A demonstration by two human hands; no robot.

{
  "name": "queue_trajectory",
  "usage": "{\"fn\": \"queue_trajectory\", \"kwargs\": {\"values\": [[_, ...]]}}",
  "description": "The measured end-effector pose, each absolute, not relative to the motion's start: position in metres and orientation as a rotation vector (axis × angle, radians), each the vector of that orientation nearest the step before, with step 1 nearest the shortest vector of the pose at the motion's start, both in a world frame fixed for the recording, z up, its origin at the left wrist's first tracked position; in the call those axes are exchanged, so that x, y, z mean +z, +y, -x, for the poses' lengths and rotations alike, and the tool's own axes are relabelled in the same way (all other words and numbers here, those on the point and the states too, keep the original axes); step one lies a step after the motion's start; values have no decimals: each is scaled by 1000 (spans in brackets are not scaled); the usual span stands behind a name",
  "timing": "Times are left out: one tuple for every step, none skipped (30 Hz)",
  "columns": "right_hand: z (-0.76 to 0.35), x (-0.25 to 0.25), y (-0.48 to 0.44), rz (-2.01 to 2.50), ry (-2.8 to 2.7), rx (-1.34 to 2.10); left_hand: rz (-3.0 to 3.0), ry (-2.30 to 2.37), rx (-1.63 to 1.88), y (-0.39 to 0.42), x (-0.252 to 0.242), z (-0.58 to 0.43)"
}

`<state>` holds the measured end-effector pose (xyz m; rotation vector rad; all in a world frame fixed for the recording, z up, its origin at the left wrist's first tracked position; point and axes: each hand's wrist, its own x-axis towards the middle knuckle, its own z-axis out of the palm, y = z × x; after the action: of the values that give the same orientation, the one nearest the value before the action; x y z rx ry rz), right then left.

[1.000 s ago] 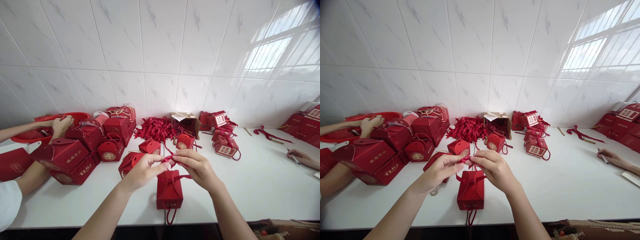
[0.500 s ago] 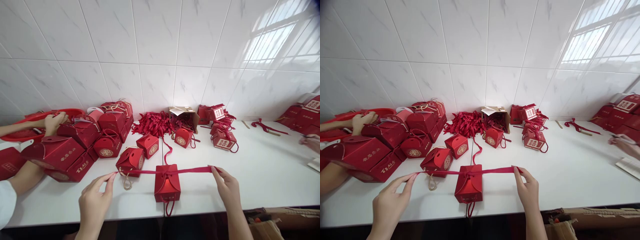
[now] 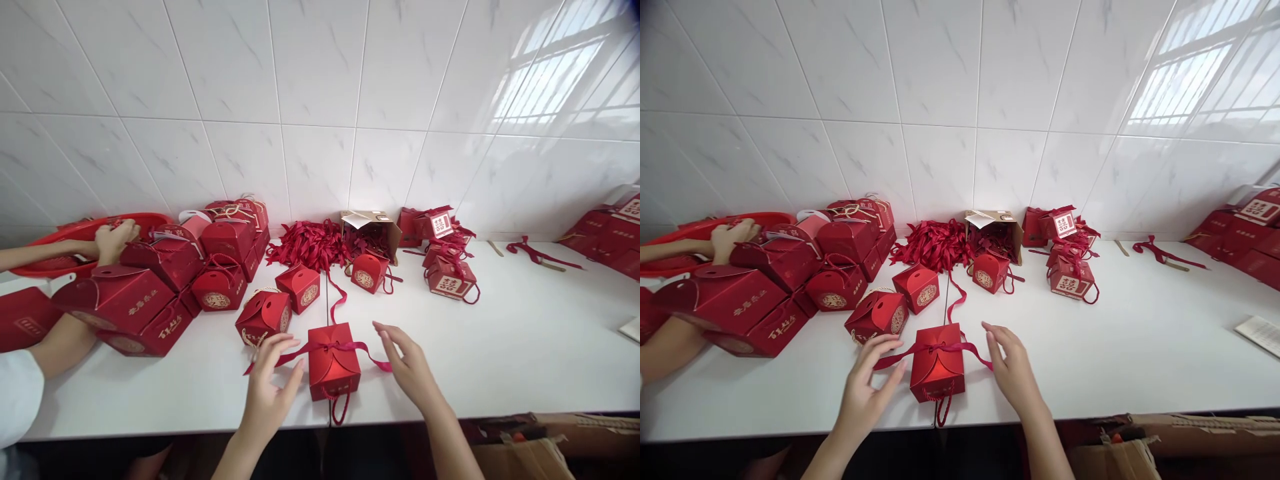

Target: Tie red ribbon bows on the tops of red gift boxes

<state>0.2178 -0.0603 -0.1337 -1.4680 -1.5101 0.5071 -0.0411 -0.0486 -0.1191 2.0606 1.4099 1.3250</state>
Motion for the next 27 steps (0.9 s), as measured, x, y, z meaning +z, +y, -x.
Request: {"fn": "queue_trajectory", "kwargs": {"values": [[-209,-132,-57,1465,-1519,550,-2016,1363,1301,-45,-121,35],[-202,-130,-53,1471,-1518,588,-1974,1325,1297,-42,-124,29],[-195,-130,-50,1477,-1514,627,-1935,1292,1303,-38,-127,25],[-189,-130,-48,1475,-1517,671,-1899,1265,1314,-35,-130,22],[-184,-130,-47,1465,-1526,719,-1864,1245,1323,-33,-134,20],[-181,-130,-46,1451,-1534,773,-1829,1233,1328,-32,-136,19],[-178,-130,-45,1439,-1533,828,-1798,1228,1330,-31,-138,18],[-176,-130,-46,1431,-1526,878,-1770,1227,1324,-30,-139,17],[-174,-130,-46,1428,-1515,917,-1748,1226,1315,-30,-139,17],[-174,-130,-47,1428,-1504,942,-1731,1222,1304,-30,-139,16],[-173,-130,-48,1432,-1494,954,-1718,1216,1292,-31,-139,16],[-172,-131,-49,1436,-1487,960,-1706,1209,1283,-31,-138,16],[-172,-131,-50,1438,-1479,962,-1694,1203,1272,-31,-137,16],[-171,-131,-50,1438,-1466,968,-1676,1201,1259,-31,-135,15],[-171,-131,-51,1435,-1450,976,-1652,1202,1243,-32,-134,15],[-170,-131,-52,1432,-1434,986,-1624,1204,1226,-32,-132,14],[-169,-131,-52,1429,-1420,995,-1596,1206,1210,-32,-130,14],[-169,-131,-52,1425,-1412,1002,-1571,1208,1197,-32,-128,14],[-168,-131,-53,1422,-1409,1008,-1550,1210,1186,-31,-127,14],[-168,-131,-52,1420,-1411,1009,-1536,1211,1177,-31,-126,14],[-167,-132,-52,1419,-1415,1006,-1528,1214,1171,-31,-126,14],[-166,-133,-52,1416,-1418,999,-1524,1219,1165,-30,-126,15],[-166,-135,-51,1411,-1415,985,-1524,1226,1155,-29,-127,16],[-166,-137,-50,1402,-1402,968,-1527,1235,1143,-28,-129,17],[-166,-139,-49,1390,-1378,950,-1534,1245,1122,-26,-130,19],[-167,-141,-48,1372,-1343,935,-1544,1252,1096,-25,-131,21],[-168,-143,-47,1350,-1303,929,-1560,1255,1061,-24,-132,24]]}}
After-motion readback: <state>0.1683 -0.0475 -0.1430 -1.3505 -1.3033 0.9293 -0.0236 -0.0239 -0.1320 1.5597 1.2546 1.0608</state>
